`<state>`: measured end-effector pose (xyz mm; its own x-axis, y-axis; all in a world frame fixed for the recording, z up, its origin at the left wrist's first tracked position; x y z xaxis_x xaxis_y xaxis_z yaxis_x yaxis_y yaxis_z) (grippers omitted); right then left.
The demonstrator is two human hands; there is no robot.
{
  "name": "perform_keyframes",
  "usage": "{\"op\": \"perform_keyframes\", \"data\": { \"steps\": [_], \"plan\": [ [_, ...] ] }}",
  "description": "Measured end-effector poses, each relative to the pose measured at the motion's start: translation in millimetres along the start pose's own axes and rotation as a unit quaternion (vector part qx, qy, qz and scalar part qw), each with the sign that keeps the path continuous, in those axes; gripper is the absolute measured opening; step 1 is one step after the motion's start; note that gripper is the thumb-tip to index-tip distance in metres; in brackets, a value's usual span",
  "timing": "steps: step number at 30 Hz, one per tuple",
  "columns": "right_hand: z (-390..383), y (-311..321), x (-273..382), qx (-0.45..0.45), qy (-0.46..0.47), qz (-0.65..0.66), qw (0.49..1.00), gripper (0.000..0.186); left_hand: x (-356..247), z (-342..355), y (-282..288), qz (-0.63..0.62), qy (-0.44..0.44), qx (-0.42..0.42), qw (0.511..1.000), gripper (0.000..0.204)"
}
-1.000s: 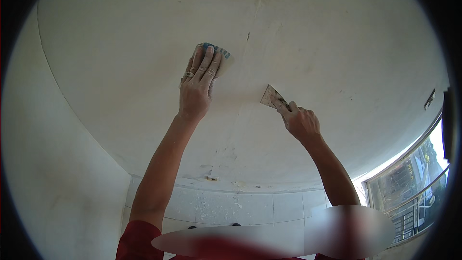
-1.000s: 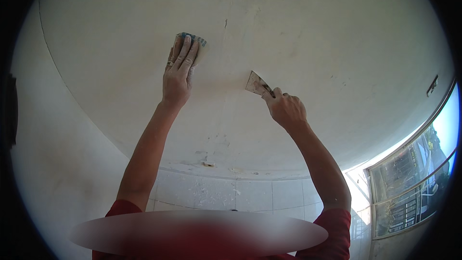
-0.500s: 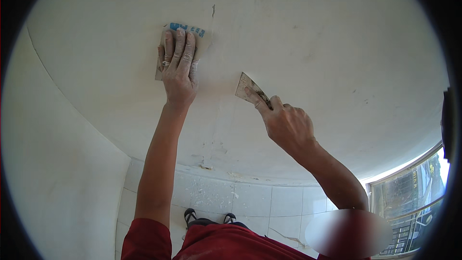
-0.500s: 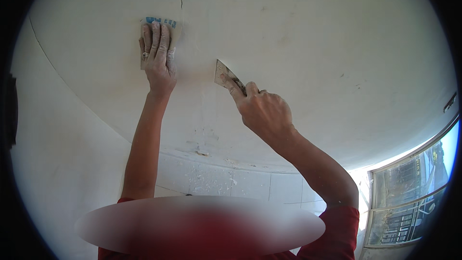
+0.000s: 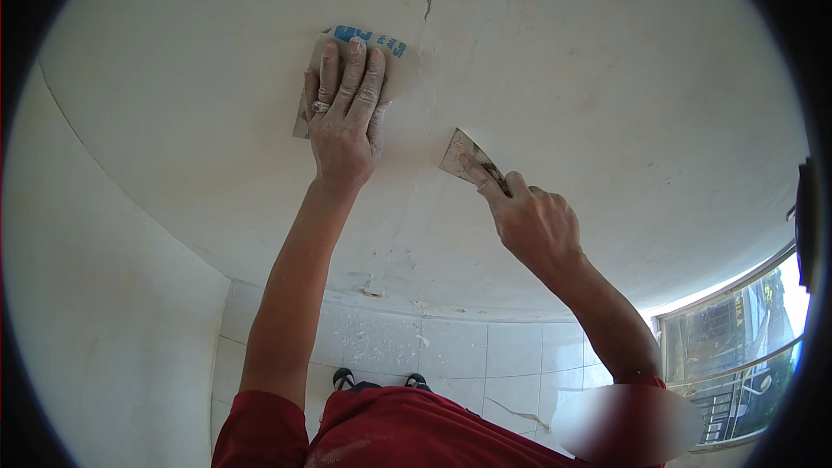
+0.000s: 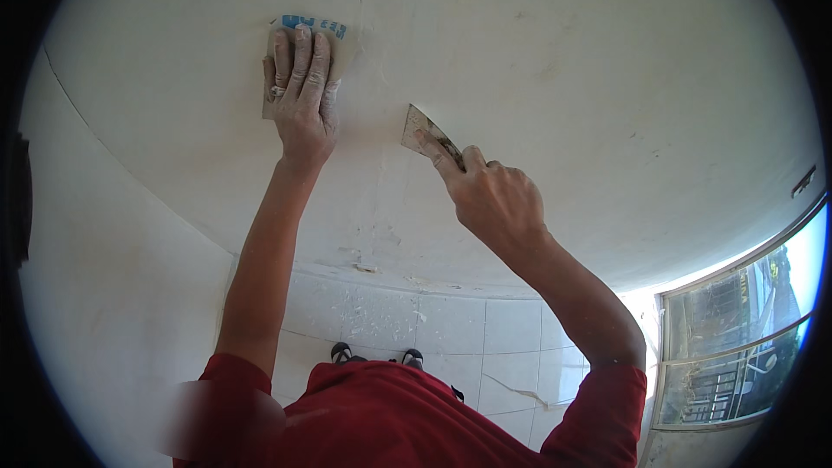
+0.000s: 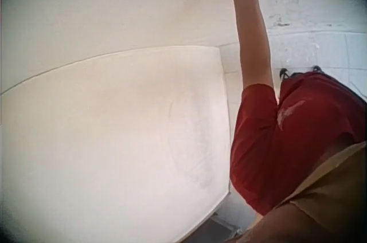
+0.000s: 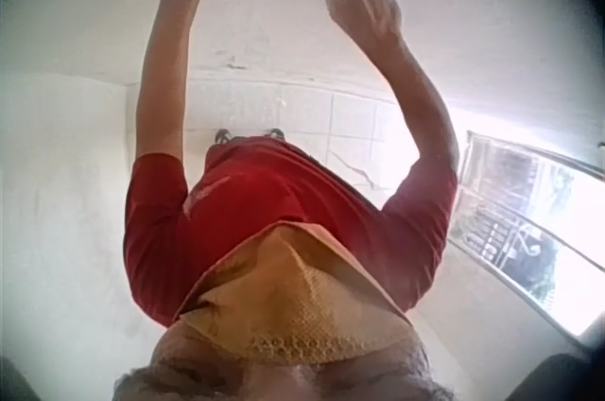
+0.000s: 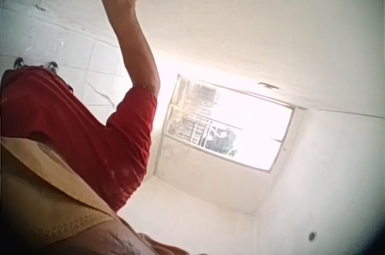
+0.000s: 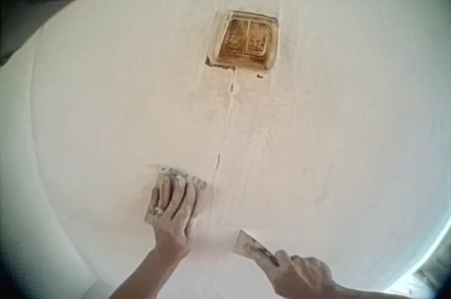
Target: Scraping and sanding a wall to remove peeling paint.
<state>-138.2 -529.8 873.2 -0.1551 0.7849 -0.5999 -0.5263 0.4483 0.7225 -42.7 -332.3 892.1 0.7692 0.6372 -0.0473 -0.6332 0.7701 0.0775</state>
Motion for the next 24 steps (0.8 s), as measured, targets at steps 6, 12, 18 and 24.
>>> {"op": "perform_keyframes", "data": {
  "steps": [6,12,18,24],
  "plan": [
    [-11,3,-15,0.042,-0.029,0.002,0.999,0.061,1,7,2,0.002,-0.008,0.005,1.000,0.045],
    [20,4,13,0.021,-0.024,0.005,0.999,0.059,4,4,0,-0.011,0.001,0.015,1.000,0.045],
    [-19,3,-36,-0.038,-0.137,0.041,0.989,0.054,-8,7,-1,-0.021,0.027,-0.004,0.999,0.044],
    [24,0,9,-0.072,-0.098,0.060,0.991,0.049,-26,11,-9,-0.048,0.046,-0.006,0.998,0.045]
  ]
}}
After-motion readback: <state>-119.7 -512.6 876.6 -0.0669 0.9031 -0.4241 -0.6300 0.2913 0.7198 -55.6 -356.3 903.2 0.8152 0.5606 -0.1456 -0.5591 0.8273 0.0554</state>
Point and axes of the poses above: each hand's wrist, its own z-axis towards the middle knuckle, its own y-axis out of the back of the hand, x = y × z, the point moved 7 cm from there along z, towards the middle knuckle, and after that the axes turned 11 degrees about -z, right-handed, at the moved point
